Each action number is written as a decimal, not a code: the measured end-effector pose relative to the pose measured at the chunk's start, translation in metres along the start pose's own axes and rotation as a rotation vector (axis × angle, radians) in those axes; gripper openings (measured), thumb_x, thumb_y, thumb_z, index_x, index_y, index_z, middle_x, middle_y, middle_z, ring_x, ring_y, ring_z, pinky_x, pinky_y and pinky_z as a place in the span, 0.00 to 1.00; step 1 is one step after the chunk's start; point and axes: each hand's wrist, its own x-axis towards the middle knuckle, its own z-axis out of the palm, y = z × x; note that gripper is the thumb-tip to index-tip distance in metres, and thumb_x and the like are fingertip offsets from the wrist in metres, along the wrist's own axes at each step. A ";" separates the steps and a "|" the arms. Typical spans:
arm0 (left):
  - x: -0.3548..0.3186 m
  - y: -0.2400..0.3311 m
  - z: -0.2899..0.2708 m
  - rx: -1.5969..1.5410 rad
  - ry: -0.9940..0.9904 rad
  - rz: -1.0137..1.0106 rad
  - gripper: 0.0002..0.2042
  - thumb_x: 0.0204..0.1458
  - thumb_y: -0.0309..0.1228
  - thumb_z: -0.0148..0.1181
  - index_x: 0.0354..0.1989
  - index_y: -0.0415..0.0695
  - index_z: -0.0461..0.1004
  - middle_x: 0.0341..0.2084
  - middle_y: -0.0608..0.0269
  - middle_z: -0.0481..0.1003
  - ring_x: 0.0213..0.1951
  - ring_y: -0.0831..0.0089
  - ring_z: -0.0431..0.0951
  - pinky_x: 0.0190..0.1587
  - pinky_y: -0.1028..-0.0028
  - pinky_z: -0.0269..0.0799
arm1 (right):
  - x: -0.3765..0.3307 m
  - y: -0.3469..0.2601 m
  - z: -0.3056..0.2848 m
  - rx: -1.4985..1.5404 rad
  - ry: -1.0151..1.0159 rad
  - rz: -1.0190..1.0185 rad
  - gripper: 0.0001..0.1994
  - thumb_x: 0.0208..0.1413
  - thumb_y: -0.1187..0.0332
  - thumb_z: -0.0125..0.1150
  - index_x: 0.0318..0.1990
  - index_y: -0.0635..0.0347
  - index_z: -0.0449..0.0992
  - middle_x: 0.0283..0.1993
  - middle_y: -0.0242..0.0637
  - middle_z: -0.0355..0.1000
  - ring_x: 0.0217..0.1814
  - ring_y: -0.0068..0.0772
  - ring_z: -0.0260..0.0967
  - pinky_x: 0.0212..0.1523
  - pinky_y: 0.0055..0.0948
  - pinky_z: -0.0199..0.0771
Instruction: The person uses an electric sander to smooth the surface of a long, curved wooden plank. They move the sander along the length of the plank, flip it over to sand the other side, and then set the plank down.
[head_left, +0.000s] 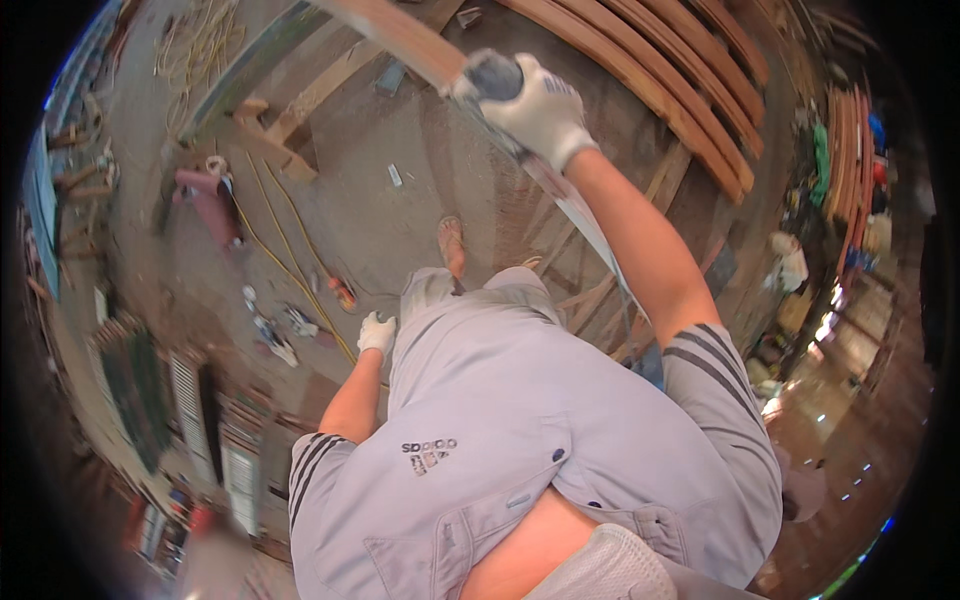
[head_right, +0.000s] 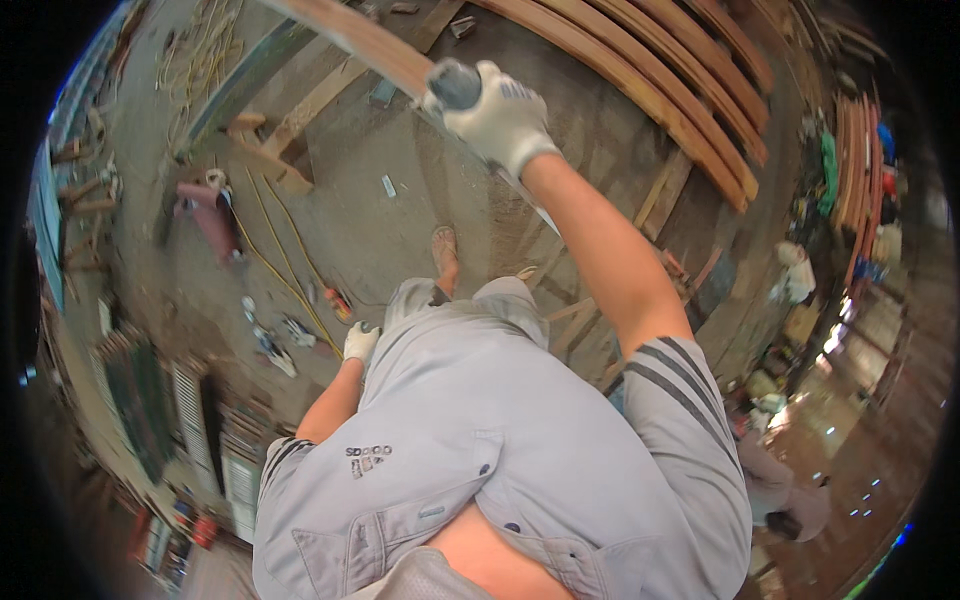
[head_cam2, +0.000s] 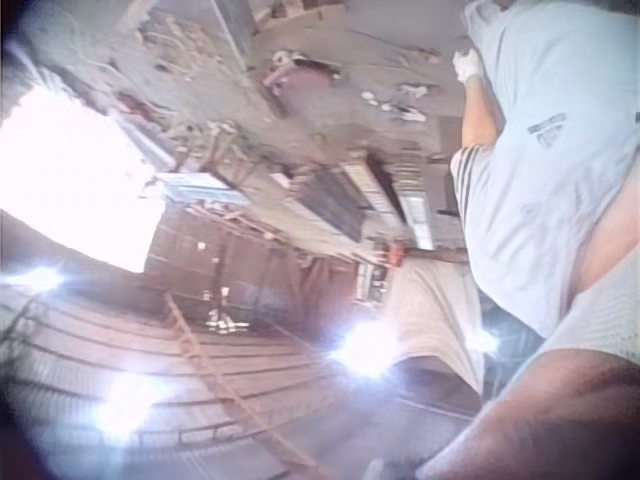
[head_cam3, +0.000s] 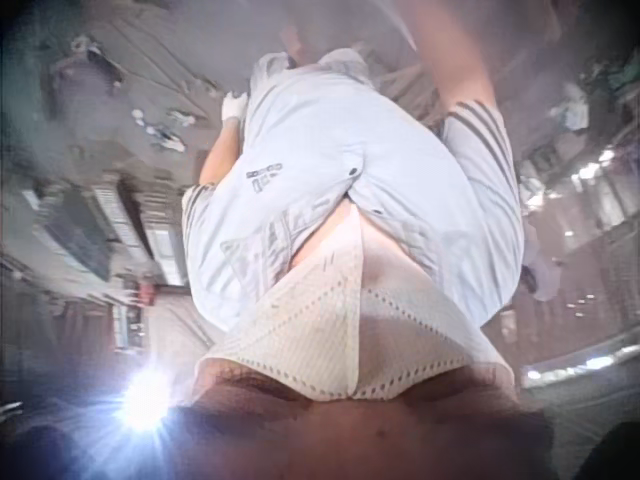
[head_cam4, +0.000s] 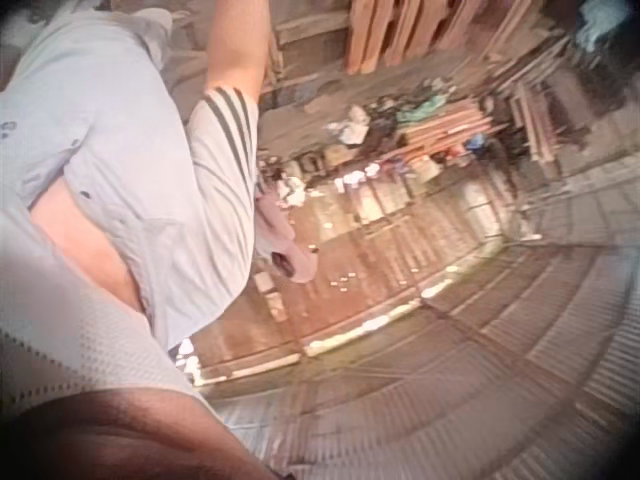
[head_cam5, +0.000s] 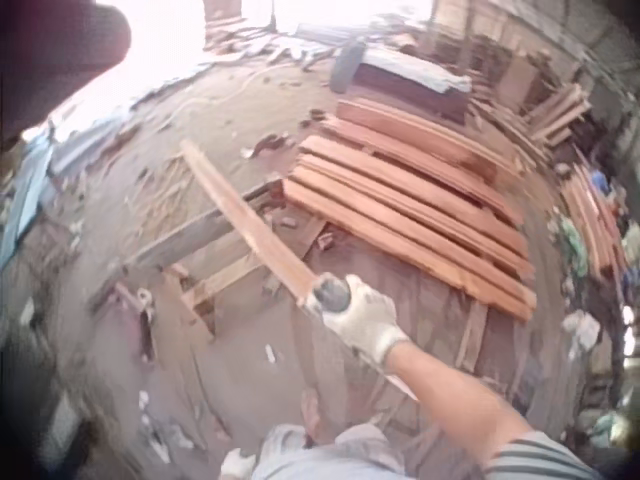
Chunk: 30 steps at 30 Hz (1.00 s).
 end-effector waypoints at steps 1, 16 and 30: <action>-0.004 -0.006 0.011 -0.038 0.004 -0.020 0.40 0.61 0.55 0.66 0.80 0.49 0.71 0.78 0.48 0.70 0.78 0.51 0.71 0.77 0.53 0.67 | 0.023 -0.016 0.003 -0.003 -0.002 -0.025 0.39 0.53 0.37 0.71 0.61 0.60 0.79 0.56 0.56 0.86 0.62 0.56 0.85 0.64 0.49 0.82; 0.041 -0.007 0.103 -0.866 0.202 0.150 0.23 0.66 0.41 0.70 0.59 0.32 0.83 0.48 0.49 0.88 0.49 0.60 0.86 0.55 0.63 0.79 | -0.001 0.054 -0.002 -0.036 0.067 -0.130 0.44 0.48 0.42 0.78 0.70 0.57 0.78 0.60 0.52 0.86 0.64 0.56 0.84 0.66 0.50 0.81; 0.041 0.065 0.056 -1.038 0.345 0.123 0.17 0.68 0.35 0.68 0.59 0.38 0.84 0.49 0.59 0.88 0.51 0.67 0.85 0.57 0.67 0.79 | -0.205 0.153 -0.046 0.150 0.041 0.071 0.37 0.51 0.63 0.85 0.68 0.64 0.75 0.55 0.50 0.84 0.58 0.50 0.86 0.60 0.42 0.84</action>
